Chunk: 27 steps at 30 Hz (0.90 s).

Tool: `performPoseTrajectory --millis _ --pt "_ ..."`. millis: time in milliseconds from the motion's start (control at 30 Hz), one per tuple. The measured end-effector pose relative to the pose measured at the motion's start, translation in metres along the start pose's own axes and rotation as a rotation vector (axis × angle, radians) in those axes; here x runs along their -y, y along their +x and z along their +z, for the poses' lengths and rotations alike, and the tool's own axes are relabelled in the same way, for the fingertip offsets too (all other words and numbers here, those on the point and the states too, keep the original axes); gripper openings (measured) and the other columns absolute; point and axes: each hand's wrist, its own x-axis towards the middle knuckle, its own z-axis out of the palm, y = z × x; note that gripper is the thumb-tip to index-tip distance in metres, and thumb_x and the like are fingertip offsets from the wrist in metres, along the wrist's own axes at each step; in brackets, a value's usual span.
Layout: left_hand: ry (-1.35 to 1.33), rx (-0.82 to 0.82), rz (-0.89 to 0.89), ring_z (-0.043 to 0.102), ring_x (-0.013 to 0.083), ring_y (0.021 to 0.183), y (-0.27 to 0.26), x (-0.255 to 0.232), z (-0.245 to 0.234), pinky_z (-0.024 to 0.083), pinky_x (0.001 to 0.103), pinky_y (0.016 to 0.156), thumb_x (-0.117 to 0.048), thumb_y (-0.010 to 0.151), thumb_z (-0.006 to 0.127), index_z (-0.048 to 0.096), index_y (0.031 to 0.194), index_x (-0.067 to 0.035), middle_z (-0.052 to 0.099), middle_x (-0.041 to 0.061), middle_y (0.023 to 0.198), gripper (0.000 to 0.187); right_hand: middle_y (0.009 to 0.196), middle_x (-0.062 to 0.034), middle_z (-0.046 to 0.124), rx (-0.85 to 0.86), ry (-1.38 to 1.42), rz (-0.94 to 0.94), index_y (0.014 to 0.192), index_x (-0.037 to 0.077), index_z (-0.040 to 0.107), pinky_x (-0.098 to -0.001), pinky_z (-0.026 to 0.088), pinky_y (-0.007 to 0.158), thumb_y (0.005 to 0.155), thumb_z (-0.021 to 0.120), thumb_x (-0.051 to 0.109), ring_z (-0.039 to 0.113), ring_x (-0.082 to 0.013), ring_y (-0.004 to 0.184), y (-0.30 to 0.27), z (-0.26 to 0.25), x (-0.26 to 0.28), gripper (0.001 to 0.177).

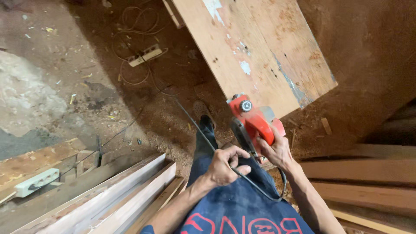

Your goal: The person uses a red electric sander to smooth a long wooden plank resting on supports. They move the sander back and forth along the plank's length, generating sawdust, while keeping one hand on the wood for stability.

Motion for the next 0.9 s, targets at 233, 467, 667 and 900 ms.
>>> performPoseTrajectory --millis 233,467,667,900 --pt "-0.112 -0.155 -0.076 0.037 0.0011 0.054 -0.011 0.001 -0.029 0.03 0.022 0.05 -0.01 0.078 0.084 0.073 0.104 -0.002 0.041 -0.009 0.057 0.029 0.092 -0.0155 0.071 -0.023 -0.02 -0.149 0.129 0.009 0.061 -0.0378 0.058 0.072 0.096 0.068 0.026 0.071 -0.0226 0.079 0.158 0.054 0.066 0.038" --pt "0.105 -0.557 -0.072 0.043 0.0018 0.055 0.018 0.026 -0.12 0.038 0.022 0.048 -0.011 0.079 0.084 0.074 0.105 -0.003 0.047 -0.01 0.058 0.028 0.09 -0.0236 0.072 -0.063 -0.096 -0.266 0.139 0.015 0.049 -0.0473 0.057 0.07 0.096 0.067 0.033 0.073 -0.0401 0.079 0.338 0.097 0.14 0.05" --pt "0.333 -0.676 -0.062 0.041 0.0059 0.05 0.031 0.031 -0.14 0.036 0.025 0.047 -0.014 0.079 0.085 0.075 0.103 -0.005 0.046 -0.005 0.054 0.027 0.094 -0.0276 0.071 -0.055 -0.143 -0.357 0.149 0.017 0.039 -0.0516 0.055 0.073 0.098 0.066 0.024 0.071 -0.046 0.083 0.333 0.076 0.116 0.058" --pt "0.5 -0.438 0.123 0.054 0.0129 0.052 0.057 0.059 -0.087 0.047 0.031 0.051 -0.024 0.08 0.085 0.075 0.099 -0.008 0.054 0.002 0.059 0.027 0.114 -0.0271 0.069 -0.148 -0.175 -0.325 0.149 0.012 0.042 -0.0494 0.056 0.087 0.092 0.069 0.013 0.071 -0.0458 0.102 0.121 -0.006 -0.003 0.063"
